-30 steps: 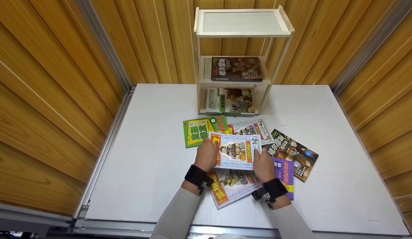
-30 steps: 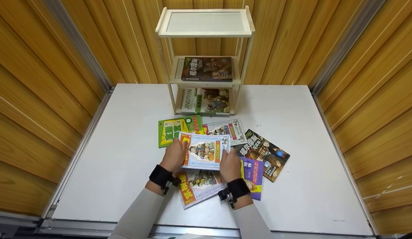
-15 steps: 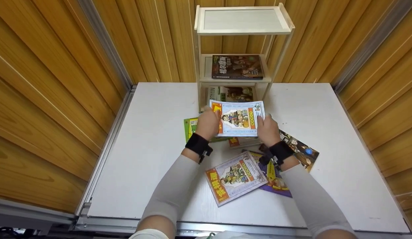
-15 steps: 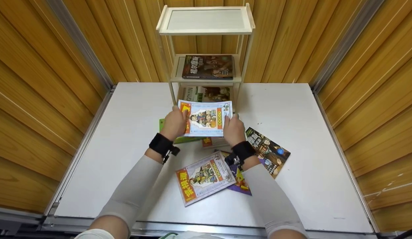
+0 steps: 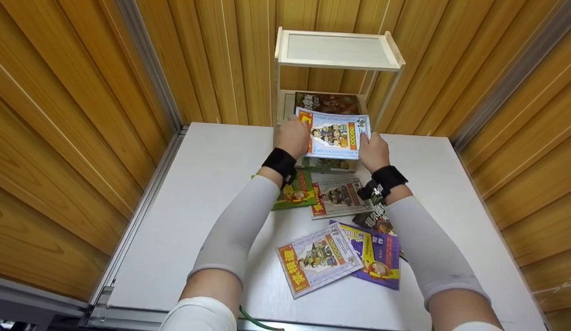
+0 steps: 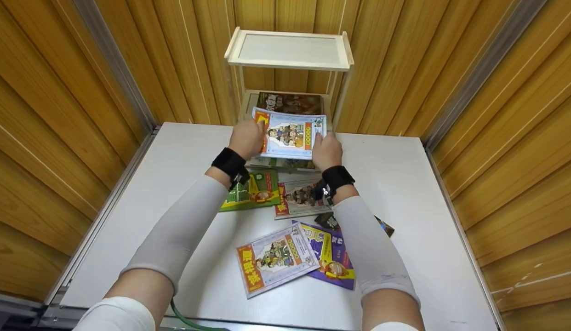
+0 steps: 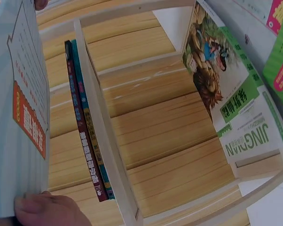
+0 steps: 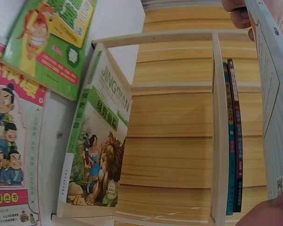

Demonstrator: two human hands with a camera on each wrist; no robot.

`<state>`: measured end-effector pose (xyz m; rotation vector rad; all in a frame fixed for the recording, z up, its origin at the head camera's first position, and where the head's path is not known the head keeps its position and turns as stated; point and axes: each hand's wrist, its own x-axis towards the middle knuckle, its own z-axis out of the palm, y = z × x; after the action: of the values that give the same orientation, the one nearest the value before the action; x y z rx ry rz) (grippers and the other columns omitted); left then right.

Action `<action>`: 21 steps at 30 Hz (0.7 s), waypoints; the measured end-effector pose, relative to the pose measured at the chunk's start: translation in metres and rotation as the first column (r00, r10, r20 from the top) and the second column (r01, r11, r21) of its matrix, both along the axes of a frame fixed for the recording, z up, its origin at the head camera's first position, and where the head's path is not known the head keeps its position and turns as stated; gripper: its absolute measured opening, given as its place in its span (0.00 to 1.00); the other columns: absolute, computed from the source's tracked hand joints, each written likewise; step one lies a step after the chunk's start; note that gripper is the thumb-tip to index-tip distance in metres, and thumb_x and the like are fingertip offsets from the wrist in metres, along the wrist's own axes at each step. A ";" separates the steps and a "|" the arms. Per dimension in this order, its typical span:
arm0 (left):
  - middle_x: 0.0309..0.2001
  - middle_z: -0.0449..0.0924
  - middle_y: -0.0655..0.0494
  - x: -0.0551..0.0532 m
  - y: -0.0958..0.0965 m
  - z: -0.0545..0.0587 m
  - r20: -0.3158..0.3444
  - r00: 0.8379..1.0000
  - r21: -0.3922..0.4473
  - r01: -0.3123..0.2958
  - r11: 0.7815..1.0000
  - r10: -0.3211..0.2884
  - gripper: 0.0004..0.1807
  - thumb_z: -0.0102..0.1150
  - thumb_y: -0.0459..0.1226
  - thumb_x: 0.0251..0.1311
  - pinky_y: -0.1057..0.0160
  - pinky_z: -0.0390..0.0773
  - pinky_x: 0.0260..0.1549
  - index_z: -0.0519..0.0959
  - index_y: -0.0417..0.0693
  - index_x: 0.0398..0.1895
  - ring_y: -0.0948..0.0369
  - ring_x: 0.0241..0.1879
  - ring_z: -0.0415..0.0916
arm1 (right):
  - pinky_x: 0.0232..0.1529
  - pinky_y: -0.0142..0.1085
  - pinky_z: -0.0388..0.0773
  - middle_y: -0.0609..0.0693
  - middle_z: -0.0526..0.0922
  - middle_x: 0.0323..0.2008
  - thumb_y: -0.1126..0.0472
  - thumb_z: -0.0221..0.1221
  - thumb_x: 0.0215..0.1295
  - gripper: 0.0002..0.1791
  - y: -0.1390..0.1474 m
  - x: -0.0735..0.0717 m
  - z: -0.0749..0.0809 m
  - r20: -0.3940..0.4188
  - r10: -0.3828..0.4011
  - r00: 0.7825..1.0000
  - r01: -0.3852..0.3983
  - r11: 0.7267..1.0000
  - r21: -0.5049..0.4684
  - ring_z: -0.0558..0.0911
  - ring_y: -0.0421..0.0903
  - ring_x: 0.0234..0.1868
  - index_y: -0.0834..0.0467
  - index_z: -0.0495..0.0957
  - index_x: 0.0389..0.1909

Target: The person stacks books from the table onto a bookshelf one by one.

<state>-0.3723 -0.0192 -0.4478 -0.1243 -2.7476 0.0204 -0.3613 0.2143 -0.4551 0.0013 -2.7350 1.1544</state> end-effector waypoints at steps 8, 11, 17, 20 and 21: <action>0.53 0.83 0.43 -0.025 -0.005 0.005 0.156 0.988 0.053 0.000 0.999 -0.008 0.26 0.36 0.46 0.85 0.58 0.88 0.33 0.81 0.35 0.58 0.56 0.35 0.87 | 0.37 0.37 0.71 0.59 0.79 0.41 0.49 0.41 0.85 0.27 -0.003 -0.023 0.003 0.072 -0.023 0.997 0.027 0.998 -0.054 0.76 0.51 0.39 0.70 0.77 0.55; 0.50 0.84 0.44 -0.030 -0.006 0.006 0.206 0.978 0.338 -0.052 0.940 -0.020 0.31 0.39 0.49 0.85 0.57 0.88 0.43 0.71 0.29 0.68 0.52 0.42 0.88 | 0.37 0.38 0.69 0.57 0.74 0.38 0.47 0.42 0.85 0.27 -0.004 -0.024 0.003 0.114 -0.036 0.993 0.044 0.997 -0.066 0.72 0.50 0.35 0.68 0.76 0.54; 0.57 0.82 0.39 -0.038 -0.007 0.014 0.205 0.978 0.511 -0.085 0.855 -0.026 0.36 0.43 0.52 0.84 0.55 0.83 0.58 0.62 0.28 0.76 0.49 0.57 0.84 | 0.56 0.46 0.72 0.68 0.74 0.60 0.44 0.45 0.83 0.35 -0.010 -0.026 0.009 0.124 -0.047 0.991 0.067 0.984 -0.164 0.75 0.58 0.52 0.70 0.64 0.74; 0.63 0.79 0.38 -0.041 -0.009 0.018 0.185 0.982 0.546 -0.073 0.835 -0.035 0.37 0.44 0.53 0.84 0.55 0.78 0.65 0.60 0.31 0.79 0.48 0.64 0.79 | 0.68 0.50 0.69 0.69 0.68 0.71 0.48 0.50 0.80 0.38 -0.015 -0.029 0.011 0.069 -0.074 0.995 0.088 0.967 -0.238 0.72 0.60 0.68 0.68 0.58 0.79; 0.65 0.78 0.38 -0.042 -0.009 0.019 0.179 0.983 0.559 -0.068 0.826 -0.040 0.37 0.44 0.53 0.84 0.54 0.77 0.66 0.59 0.32 0.79 0.48 0.65 0.78 | 0.71 0.50 0.68 0.68 0.66 0.73 0.49 0.52 0.79 0.38 -0.017 -0.030 0.011 0.049 -0.082 0.995 0.092 0.962 -0.257 0.70 0.60 0.71 0.67 0.57 0.80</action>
<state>-0.4140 -0.0285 -0.4289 0.0636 -2.8031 -0.8366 -0.3915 0.1973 -0.4442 -0.1744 -2.5650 1.4901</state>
